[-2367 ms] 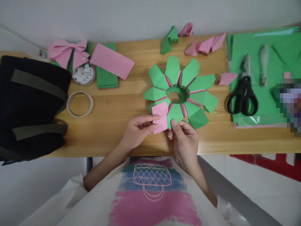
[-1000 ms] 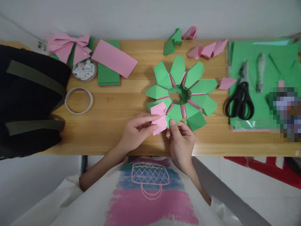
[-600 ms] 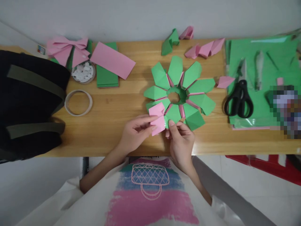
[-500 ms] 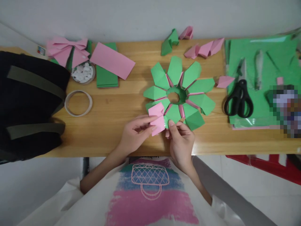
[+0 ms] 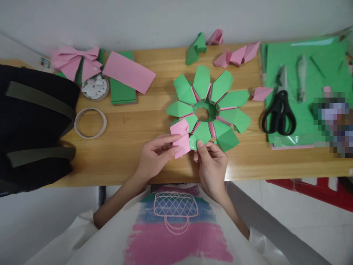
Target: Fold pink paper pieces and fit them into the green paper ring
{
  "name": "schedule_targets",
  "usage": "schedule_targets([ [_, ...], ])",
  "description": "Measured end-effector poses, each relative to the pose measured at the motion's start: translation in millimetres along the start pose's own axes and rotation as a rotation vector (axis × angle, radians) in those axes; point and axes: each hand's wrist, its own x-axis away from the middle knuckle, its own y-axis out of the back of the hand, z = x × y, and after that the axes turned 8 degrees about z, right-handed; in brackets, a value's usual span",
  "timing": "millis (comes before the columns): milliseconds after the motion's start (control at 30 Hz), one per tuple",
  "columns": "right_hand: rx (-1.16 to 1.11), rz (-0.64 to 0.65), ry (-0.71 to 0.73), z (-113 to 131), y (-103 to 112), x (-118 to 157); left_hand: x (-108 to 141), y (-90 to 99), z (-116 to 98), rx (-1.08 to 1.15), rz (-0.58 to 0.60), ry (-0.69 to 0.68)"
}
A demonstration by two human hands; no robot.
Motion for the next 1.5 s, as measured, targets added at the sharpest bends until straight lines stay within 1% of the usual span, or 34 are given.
schedule_targets([
  [367, 0.007, -0.003, 0.009, -0.6, -0.2, -0.7, 0.0, 3.8, 2.6, -0.110, 0.018, -0.028],
  [500, 0.015, -0.004, 0.008, 0.5, -1.0, -1.1, -0.1, 6.2, 2.9, -0.156, 0.053, -0.026],
  [667, 0.009, -0.006, 0.016, 0.2, -1.2, -0.9, 0.1, 9.0, 0.9, -0.242, 0.086, -0.102],
  [767, 0.011, -0.009, 0.025, -1.0, -1.1, -1.0, 0.8, 8.2, 0.8, -0.285, 0.096, -0.114],
  [1033, -0.043, 0.020, 0.021, -2.3, 0.3, -0.6, 2.1, 0.2, 3.3, -0.118, 0.049, 0.002],
  [1167, -0.046, 0.029, 0.017, -2.2, 0.8, -0.2, 2.3, -2.0, 3.5, -0.083, 0.035, 0.004],
  [1367, -0.041, 0.017, 0.026, -1.6, -0.2, -0.2, 2.4, -4.2, 2.5, -0.117, 0.028, -0.017],
  [1500, -0.014, 0.017, 0.030, -2.0, -0.7, 0.3, 4.0, -9.0, -1.1, -0.146, 0.018, -0.033],
])
